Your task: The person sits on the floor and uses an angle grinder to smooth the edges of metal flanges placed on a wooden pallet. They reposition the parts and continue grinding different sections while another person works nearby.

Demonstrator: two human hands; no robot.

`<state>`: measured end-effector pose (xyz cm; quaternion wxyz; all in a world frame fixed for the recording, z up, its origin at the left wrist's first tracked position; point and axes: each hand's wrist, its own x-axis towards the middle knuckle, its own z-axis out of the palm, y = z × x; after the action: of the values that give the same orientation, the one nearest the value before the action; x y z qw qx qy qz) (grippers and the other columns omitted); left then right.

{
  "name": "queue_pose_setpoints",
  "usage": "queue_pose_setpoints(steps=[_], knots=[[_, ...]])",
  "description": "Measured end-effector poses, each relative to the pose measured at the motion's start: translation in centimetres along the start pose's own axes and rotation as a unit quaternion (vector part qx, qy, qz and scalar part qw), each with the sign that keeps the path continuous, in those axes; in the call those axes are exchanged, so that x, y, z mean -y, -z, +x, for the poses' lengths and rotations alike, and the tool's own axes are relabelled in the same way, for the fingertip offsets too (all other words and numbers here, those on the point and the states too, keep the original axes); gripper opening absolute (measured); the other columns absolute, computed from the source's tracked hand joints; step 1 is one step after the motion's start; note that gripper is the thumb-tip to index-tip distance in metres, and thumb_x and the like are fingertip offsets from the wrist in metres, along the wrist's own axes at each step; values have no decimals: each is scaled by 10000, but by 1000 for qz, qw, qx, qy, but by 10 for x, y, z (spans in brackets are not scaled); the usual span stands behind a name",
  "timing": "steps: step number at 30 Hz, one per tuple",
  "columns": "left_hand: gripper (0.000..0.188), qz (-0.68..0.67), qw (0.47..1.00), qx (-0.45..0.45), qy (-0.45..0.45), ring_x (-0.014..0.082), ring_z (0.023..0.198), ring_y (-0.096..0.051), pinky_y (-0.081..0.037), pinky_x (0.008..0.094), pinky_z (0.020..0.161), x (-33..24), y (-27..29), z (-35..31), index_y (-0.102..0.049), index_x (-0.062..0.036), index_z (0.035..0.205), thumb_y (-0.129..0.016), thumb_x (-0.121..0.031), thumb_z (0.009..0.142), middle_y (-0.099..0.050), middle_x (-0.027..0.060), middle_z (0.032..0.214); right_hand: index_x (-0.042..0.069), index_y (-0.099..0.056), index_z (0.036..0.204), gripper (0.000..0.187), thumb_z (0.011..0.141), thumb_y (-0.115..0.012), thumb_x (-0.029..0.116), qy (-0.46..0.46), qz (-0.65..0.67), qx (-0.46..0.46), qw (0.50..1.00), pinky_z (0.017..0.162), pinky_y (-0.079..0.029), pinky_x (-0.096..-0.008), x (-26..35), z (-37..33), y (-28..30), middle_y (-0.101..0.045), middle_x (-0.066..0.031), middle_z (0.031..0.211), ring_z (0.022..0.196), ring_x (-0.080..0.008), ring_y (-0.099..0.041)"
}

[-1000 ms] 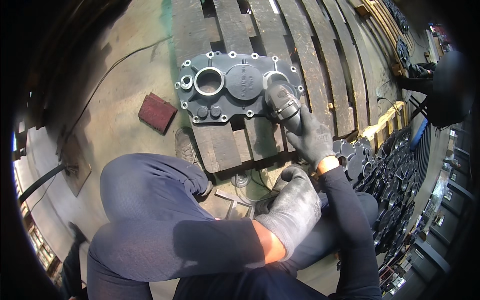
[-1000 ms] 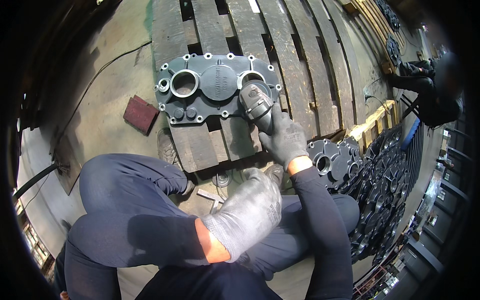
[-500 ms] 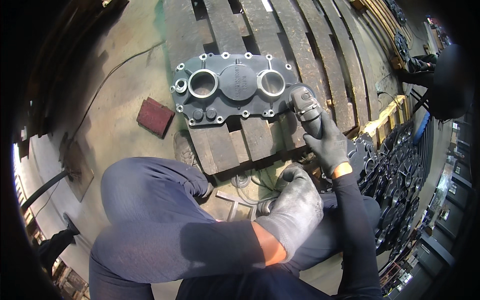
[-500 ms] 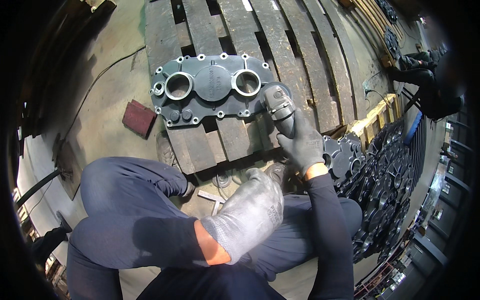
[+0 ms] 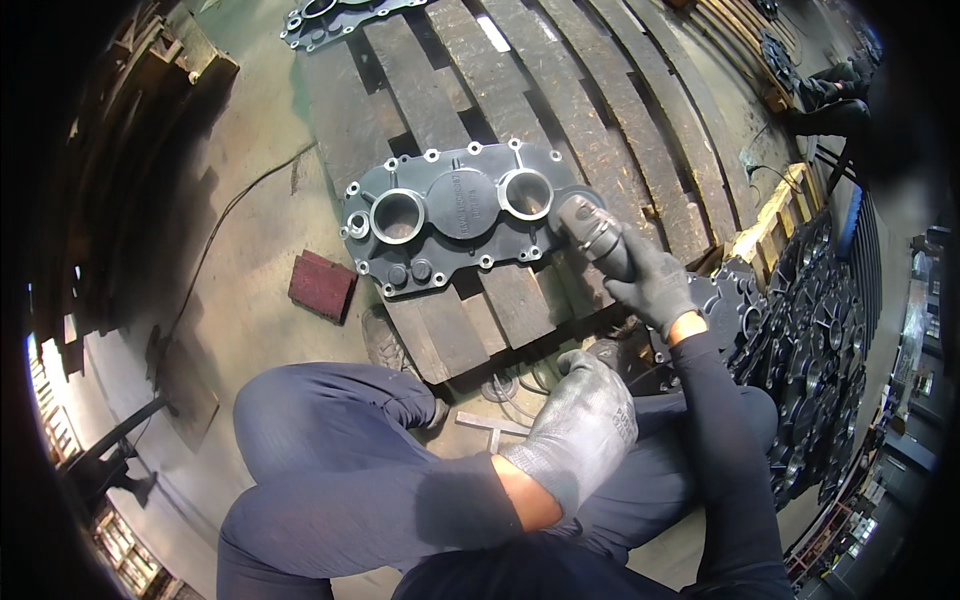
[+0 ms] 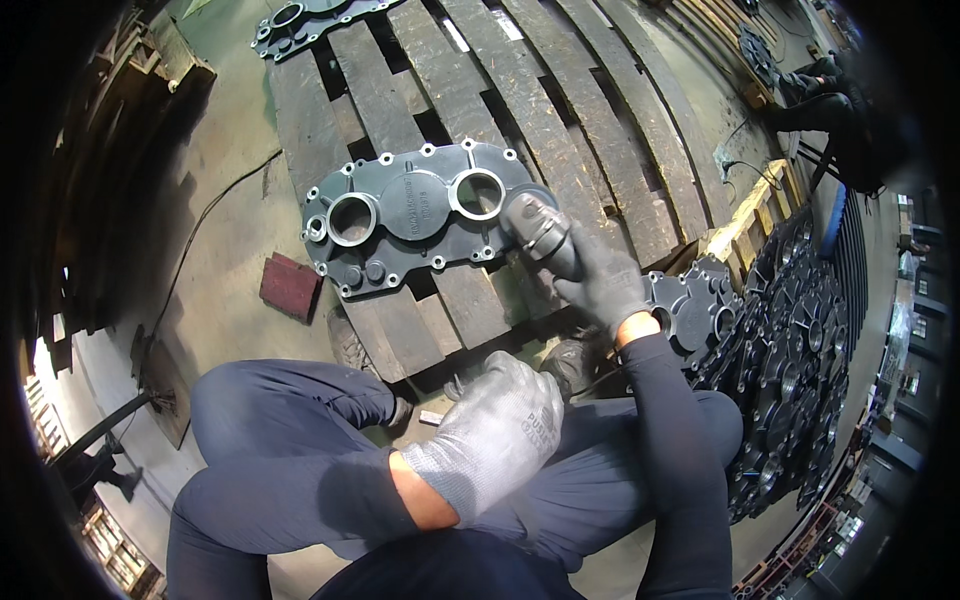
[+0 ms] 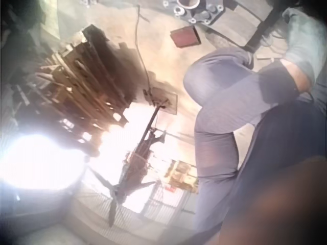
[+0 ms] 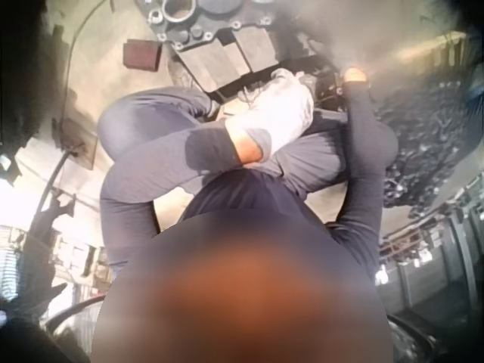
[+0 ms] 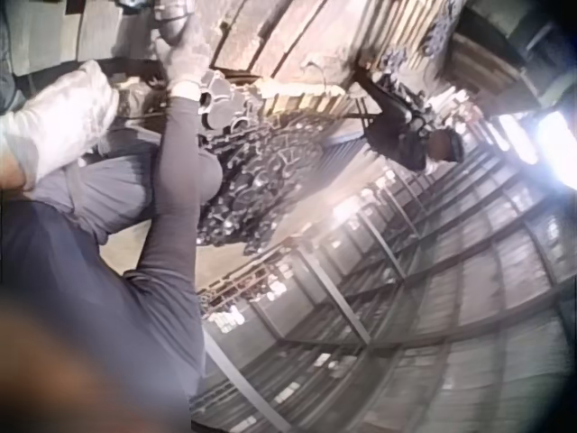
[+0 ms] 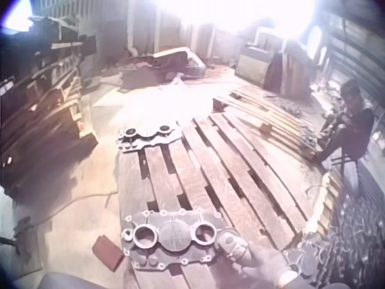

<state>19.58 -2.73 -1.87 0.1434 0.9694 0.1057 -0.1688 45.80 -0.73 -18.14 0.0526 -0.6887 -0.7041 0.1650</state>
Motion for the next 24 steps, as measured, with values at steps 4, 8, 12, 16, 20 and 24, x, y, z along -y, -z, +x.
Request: queue_pose_setpoints(steps=[4, 8, 12, 16, 20, 24], knots=[[227, 9, 1000, 3, 10, 228, 908, -730, -494, 421, 741, -1, 2, -4, -816, -71, 1137, -675, -193, 1008, -711, 59, 990, 68, -595, 1535, 810, 843, -899, 357, -70, 61, -8, 996, 1019, -602, -540, 12, 22, 17, -757, -264, 1315, 1161, -465, -753], [241, 15, 1000, -13, -9, 232, 905, -729, -492, 415, 746, 1, 1, 2, -797, -45, 1163, -667, -190, 1021, -714, 65, 990, 28, -684, 1443, 715, 859, -884, 389, -122, 200, 41, 971, 1025, -596, -487, 31, 42, 40, -782, -270, 1288, 1192, -428, -769], [294, -13, 1000, 25, 8, 324, 1063, -761, -538, 588, 870, -4, 4, 6, -854, -88, 1230, -634, -170, 1052, -812, 123, 1123, -12, -705, 1426, 742, 858, -897, 426, -139, 191, 85, 968, 1022, -598, -457, 42, 74, 42, -794, -281, 1251, 1162, -378, -786], [293, -27, 998, 41, 35, 323, 1065, -762, -536, 590, 870, 2, 6, -5, -850, -86, 1239, -639, -168, 1053, -811, 123, 1131, -62, -711, 1391, 734, 870, -887, 424, -131, 265, 156, 942, 956, -630, -436, 64, 110, 26, -811, -258, 1192, 1040, -333, -811], [298, -33, 999, 25, 27, 321, 1069, -761, -535, 587, 868, 0, 4, 0, -848, -85, 1252, -645, -166, 1049, -812, 123, 1143, -66, -732, 1347, 670, 865, -901, 368, -192, 277, 162, 928, 843, -650, -421, 57, 104, 26, -826, -217, 1072, 937, -291, -819], [307, -29, 999, 18, 23, 320, 1077, -759, -531, 591, 873, 1, 6, -4, -845, -82, 1266, -646, -163, 1046, -814, 132, 1166, -67, -731, 1353, 651, 888, -895, 358, -208, 344, 174, 899, 783, -654, -403, 52, 92, 29, -823, -214, 1043, 883, -257, -816]])
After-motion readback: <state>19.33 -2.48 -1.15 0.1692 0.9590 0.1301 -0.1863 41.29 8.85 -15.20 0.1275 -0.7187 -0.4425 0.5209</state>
